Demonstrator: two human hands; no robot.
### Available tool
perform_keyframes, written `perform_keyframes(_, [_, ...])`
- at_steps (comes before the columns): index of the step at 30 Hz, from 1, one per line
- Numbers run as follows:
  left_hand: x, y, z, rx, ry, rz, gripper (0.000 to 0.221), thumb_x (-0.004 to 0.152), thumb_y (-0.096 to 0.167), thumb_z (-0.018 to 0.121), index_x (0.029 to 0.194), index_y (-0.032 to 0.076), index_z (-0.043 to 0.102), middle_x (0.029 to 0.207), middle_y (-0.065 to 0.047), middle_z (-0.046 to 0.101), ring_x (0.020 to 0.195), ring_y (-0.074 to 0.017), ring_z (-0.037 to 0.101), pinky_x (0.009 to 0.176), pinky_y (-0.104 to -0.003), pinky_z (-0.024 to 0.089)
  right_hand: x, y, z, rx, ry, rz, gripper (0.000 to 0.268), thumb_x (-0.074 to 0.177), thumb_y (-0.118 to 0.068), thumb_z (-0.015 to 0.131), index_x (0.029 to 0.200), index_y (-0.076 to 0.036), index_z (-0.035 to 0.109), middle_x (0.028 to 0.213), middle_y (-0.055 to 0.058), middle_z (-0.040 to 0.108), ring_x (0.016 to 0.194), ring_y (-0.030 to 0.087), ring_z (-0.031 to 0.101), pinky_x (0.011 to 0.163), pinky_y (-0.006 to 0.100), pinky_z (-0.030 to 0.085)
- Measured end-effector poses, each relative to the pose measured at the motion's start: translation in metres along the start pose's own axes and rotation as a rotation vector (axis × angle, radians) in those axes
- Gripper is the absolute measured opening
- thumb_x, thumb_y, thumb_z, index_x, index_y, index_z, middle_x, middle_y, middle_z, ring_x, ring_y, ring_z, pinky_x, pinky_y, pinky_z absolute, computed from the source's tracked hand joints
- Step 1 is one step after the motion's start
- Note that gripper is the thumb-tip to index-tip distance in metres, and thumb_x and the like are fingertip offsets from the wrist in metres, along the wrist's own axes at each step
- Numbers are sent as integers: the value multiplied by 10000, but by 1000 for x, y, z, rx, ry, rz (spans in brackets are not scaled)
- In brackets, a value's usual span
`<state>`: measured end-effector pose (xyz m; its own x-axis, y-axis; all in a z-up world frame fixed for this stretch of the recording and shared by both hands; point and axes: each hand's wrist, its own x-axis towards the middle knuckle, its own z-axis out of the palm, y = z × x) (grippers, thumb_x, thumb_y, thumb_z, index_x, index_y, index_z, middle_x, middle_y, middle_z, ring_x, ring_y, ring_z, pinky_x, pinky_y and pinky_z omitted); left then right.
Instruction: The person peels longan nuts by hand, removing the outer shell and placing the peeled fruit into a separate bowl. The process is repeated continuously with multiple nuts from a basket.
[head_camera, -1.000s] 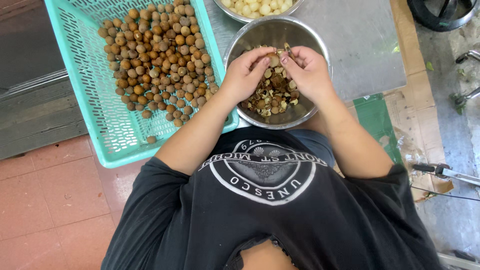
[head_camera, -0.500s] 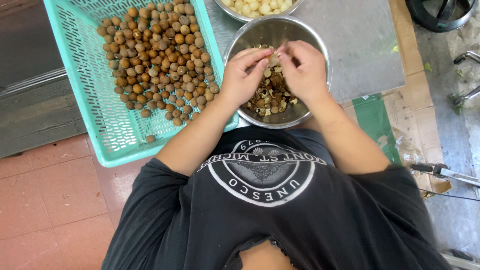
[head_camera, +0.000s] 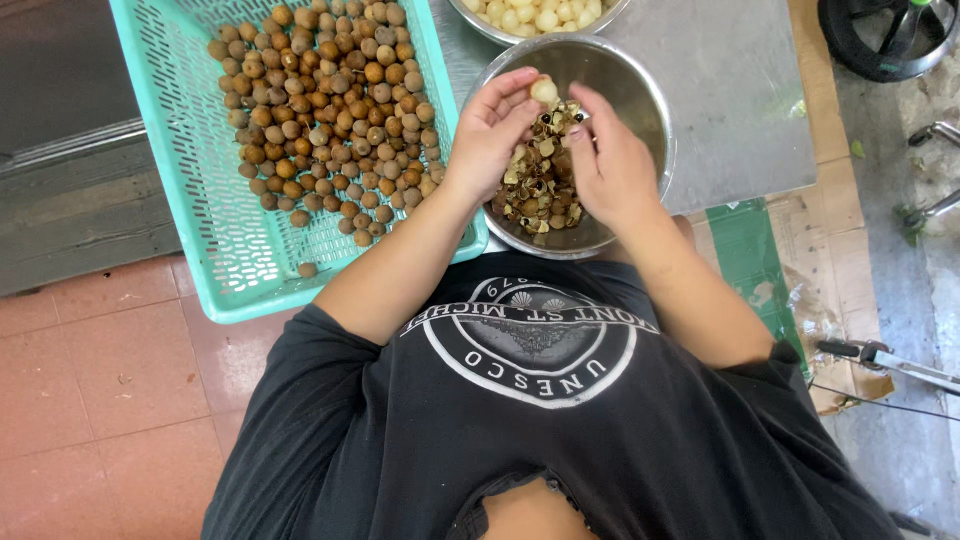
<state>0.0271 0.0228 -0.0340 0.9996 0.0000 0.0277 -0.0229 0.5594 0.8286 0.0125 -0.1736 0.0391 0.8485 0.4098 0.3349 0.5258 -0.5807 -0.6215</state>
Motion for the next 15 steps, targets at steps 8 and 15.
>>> perform_keyframes(8, [6,-27,-7,79,-25,97,218,1014,74,713,1207,2,643,1169,-68,720,1014,-108,683,794,-236,553,18,-29,-24,-288,-167,-143,529,1027,-148,647,1538,-242,546,931,158,716,801,377,694,684,474,551])
perform_keyframes(15, [11,-28,1,160,-25,186,190,967,68,732,1121,-2,646,1079,-58,726,989,-104,720,863,-251,607,19,-11,-17,-527,-86,-294,500,1026,-92,682,1501,-241,642,844,106,648,736,329,656,624,443,511])
